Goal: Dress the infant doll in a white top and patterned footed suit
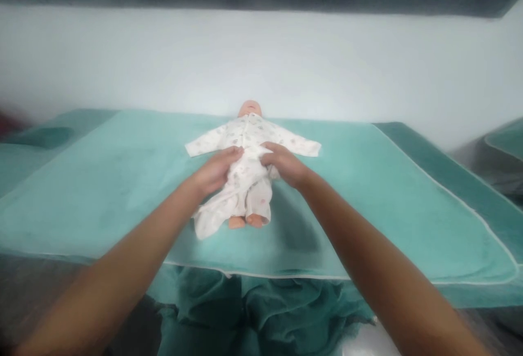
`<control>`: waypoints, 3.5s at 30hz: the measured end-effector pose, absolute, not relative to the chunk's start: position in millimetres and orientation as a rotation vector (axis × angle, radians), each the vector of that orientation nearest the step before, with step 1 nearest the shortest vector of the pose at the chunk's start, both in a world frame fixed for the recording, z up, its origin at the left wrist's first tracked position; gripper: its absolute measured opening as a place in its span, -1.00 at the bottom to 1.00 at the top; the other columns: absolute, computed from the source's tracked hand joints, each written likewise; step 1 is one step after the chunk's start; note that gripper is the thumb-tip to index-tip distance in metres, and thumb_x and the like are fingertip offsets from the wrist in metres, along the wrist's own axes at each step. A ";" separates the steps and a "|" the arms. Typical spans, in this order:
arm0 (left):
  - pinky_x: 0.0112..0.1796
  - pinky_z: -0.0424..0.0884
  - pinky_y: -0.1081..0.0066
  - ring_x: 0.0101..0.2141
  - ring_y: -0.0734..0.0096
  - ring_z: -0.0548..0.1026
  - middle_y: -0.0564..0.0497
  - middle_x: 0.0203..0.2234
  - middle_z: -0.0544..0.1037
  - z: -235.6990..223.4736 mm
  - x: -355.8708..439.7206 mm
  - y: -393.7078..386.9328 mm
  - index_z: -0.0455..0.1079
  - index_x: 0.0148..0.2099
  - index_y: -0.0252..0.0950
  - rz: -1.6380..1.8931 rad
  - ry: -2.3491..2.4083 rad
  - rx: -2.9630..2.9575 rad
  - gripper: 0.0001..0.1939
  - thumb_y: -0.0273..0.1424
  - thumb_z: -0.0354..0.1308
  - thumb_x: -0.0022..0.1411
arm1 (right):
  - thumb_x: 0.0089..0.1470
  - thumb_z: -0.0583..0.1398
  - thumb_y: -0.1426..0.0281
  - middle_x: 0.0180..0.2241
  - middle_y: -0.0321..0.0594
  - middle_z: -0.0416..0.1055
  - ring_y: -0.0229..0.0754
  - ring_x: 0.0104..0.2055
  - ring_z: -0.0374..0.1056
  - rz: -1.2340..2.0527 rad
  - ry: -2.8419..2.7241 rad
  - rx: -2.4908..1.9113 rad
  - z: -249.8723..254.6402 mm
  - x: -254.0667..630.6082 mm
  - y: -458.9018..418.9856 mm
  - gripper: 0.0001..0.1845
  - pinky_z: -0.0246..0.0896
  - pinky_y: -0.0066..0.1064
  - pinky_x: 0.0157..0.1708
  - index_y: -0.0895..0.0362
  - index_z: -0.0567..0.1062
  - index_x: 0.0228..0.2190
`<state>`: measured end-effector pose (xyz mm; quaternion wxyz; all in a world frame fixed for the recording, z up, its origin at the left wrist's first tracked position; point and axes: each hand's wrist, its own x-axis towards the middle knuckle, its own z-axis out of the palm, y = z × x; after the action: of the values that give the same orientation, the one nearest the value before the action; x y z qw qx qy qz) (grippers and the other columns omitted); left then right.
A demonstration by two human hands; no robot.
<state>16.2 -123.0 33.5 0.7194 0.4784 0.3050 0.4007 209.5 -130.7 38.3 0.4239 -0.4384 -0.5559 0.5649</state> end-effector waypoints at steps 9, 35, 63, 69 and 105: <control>-0.21 0.42 0.34 -0.27 0.33 0.53 -0.08 -0.25 0.58 31.4 7.2 -145.1 0.46 -0.07 -0.33 0.731 0.662 1.081 -0.58 -0.20 0.38 0.09 | -0.17 0.33 0.36 -0.41 -0.25 0.46 -0.19 -0.37 0.35 1.531 -1.257 -0.977 34.4 205.8 -130.0 -0.74 0.20 -0.40 -0.40 0.15 0.50 -0.35; -0.03 0.37 0.31 -0.03 0.32 0.43 -0.08 -0.04 0.46 -24.3 -64.1 -261.4 0.37 0.01 -0.18 1.494 1.419 1.591 -0.78 -0.40 -0.01 0.37 | -0.01 0.33 0.06 -0.29 -0.12 0.58 0.06 -0.29 0.48 1.300 -1.969 -1.412 29.7 161.4 -191.0 -0.64 0.35 -0.19 -0.34 0.06 0.58 -0.27; -0.44 0.17 0.44 -0.44 0.47 0.25 0.14 -0.54 0.28 17.5 10.9 -160.7 0.15 -0.46 -0.25 1.222 1.153 1.454 -0.85 -0.47 0.10 0.02 | 0.04 0.30 0.03 -0.26 -0.18 0.47 -0.11 -0.28 0.40 1.576 -1.714 -0.971 28.5 178.8 -182.4 -0.49 0.27 -0.35 -0.34 0.09 0.43 -0.09; -0.43 0.11 0.44 -0.46 0.49 0.16 0.16 -0.56 0.17 14.5 26.3 -160.1 0.05 -0.46 -0.24 1.373 1.243 1.464 -0.80 -0.58 0.02 0.00 | -0.05 0.39 0.18 -0.24 -0.23 0.51 -0.04 -0.20 0.44 1.316 -1.654 -1.281 33.3 159.9 -197.1 -0.49 0.31 -0.26 -0.23 0.06 0.39 -0.09; -0.28 0.36 0.42 -0.34 0.35 0.45 0.03 -0.37 0.55 -20.9 16.8 -315.3 0.46 -0.16 -0.28 1.247 1.201 0.590 -0.72 -0.21 0.24 0.13 | -0.11 0.15 0.48 -0.33 -0.26 0.49 -0.15 -0.29 0.35 0.885 -2.538 -1.355 31.5 174.7 -185.3 -0.83 0.16 -0.36 -0.33 0.07 0.52 -0.42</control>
<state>16.8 -315.3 -20.9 0.6101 0.2555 0.5202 0.5403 174.7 -185.3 31.5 0.0657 -0.4492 -0.8413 0.2935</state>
